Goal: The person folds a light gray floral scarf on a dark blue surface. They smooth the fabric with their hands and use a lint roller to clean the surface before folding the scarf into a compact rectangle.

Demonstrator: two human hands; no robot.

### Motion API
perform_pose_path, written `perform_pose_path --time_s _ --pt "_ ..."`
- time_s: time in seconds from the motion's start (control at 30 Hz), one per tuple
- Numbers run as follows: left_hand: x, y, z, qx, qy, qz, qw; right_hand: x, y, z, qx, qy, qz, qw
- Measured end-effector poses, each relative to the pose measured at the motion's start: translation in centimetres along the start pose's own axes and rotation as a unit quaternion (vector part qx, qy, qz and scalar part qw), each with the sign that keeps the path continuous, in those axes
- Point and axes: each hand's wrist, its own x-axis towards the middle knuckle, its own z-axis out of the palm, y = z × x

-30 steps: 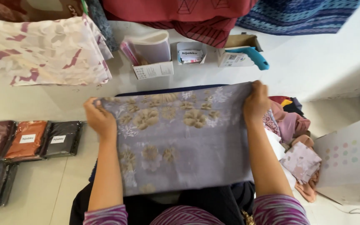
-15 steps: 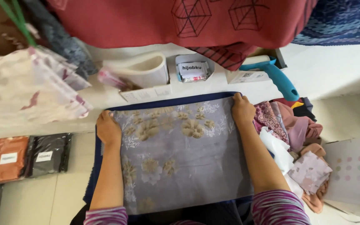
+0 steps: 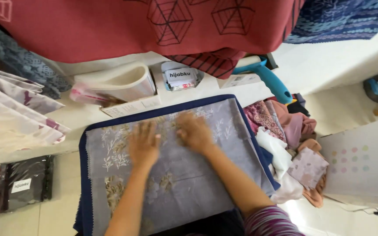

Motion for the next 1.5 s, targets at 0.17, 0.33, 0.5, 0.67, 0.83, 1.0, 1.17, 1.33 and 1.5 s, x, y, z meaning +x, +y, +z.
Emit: perform_pose_path --time_s 0.17,0.33,0.5,0.67,0.83,1.0,1.17,1.33,1.5 --pt "-2.9 -7.5 -2.8 0.092 -0.036 -0.065 0.993 -4.0 8.9 -4.5 -0.106 0.063 0.012 0.992" --pt "-4.5 -11.9 -2.9 0.011 -0.255 -0.275 0.927 -3.7 10.6 -7.5 0.017 -0.244 0.339 0.908" --pt "-5.7 -12.9 -2.5 0.031 -0.117 -0.185 0.975 -7.2 13.8 -6.5 0.028 -0.23 0.338 0.912" --pt "-5.2 -4.0 -8.3 0.044 -0.011 -0.062 0.997 -10.2 6.7 -8.3 -0.086 -0.038 0.119 0.988" --pt "-8.2 -0.8 -8.8 0.003 -0.197 -0.05 0.979 -10.6 2.6 -9.7 0.015 -0.172 0.176 0.969" --pt "-12.6 -6.5 -11.5 0.048 -0.211 -0.102 0.971 -14.8 7.2 -11.8 0.008 -0.209 0.251 0.945" --pt "-16.4 -9.1 -13.0 0.057 -0.16 -0.126 0.977 -17.0 7.9 -11.6 0.002 -0.24 0.311 0.92" --pt "-14.2 -1.3 -15.1 0.031 -0.142 -0.041 0.988 -15.6 -1.4 -12.2 -0.005 -0.133 0.152 0.979" --pt "-16.5 -0.2 -16.3 0.007 -0.21 -0.073 0.975 -19.4 -0.7 -11.8 -0.004 -0.166 0.198 0.966"
